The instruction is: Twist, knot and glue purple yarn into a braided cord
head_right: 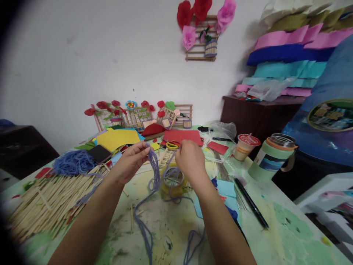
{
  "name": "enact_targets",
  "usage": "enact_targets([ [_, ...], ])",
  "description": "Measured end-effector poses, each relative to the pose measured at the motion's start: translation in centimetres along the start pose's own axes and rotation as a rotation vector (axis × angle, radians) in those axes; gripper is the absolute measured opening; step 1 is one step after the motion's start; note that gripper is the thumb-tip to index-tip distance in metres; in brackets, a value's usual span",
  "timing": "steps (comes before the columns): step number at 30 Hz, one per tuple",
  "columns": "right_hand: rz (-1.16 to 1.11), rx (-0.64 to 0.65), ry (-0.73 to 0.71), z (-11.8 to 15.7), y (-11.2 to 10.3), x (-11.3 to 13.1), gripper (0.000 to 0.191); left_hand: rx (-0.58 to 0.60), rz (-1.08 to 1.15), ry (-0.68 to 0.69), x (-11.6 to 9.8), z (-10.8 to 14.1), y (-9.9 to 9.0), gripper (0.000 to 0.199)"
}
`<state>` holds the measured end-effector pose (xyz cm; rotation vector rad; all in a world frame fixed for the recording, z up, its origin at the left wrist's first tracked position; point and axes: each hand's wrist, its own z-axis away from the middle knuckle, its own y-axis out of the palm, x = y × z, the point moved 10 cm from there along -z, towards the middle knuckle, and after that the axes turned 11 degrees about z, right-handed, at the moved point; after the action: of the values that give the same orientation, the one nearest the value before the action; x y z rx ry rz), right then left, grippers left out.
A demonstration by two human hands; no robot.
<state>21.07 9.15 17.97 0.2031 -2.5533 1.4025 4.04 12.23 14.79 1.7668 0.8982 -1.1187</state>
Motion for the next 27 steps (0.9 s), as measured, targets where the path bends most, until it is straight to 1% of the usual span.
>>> enact_targets([
  [1,0.097,-0.073,0.029,0.0,-0.8,-0.4,0.017,0.0,-0.006,-0.003,0.1,0.0,0.0,0.02],
  [2,0.149,-0.133,0.038,0.1,-1.5,-0.4,0.023,0.002,-0.011,-0.005,0.1,0.0,0.1,0.02],
  [3,0.145,-0.166,0.023,0.4,-2.0,0.0,0.027,0.005,-0.013,-0.006,0.1,0.1,0.2,0.02],
  [4,0.094,-0.17,-0.006,0.6,-2.3,0.6,0.028,0.009,-0.015,-0.006,0.2,0.1,0.4,0.02],
  [6,-0.079,-0.109,-0.07,1.4,-2.3,2.3,0.021,0.014,-0.024,0.003,0.1,0.1,0.5,0.021],
  [8,-0.244,0.0,-0.127,2.2,-1.8,4.2,0.016,0.015,-0.038,0.017,0.0,0.1,0.6,0.022],
  [10,-0.326,0.109,-0.182,3.0,-1.0,5.9,0.019,0.003,-0.051,0.032,-0.2,0.0,0.5,0.022],
  [12,-0.333,0.176,-0.214,3.5,-0.2,7.0,0.024,-0.015,-0.068,0.044,-0.3,0.0,0.3,0.023],
  [14,-0.306,0.191,-0.212,3.7,0.5,7.3,0.026,-0.031,-0.09,0.053,-0.5,0.1,0.2,0.023],
  [16,-0.286,0.18,-0.199,3.6,1.0,7.2,0.023,-0.035,-0.097,0.061,-0.6,0.2,0.3,0.024],
  [20,-0.323,0.14,-0.189,3.3,1.1,6.9,0.013,-0.035,-0.075,0.067,-0.7,0.2,0.2,0.025],
  [22,-0.421,0.151,-0.194,3.0,1.2,6.8,0.012,-0.025,-0.069,0.071,-0.7,0.2,0.2,0.024],
  [23,-0.496,0.177,-0.196,2.9,1.5,6.8,0.012,-0.016,-0.07,0.074,-0.8,0.2,0.2,0.024],
  [27,-0.866,0.328,-0.147,2.4,3.3,6.4,0.018,0.008,-0.085,0.077,-0.9,0.1,0.5,0.024],
])
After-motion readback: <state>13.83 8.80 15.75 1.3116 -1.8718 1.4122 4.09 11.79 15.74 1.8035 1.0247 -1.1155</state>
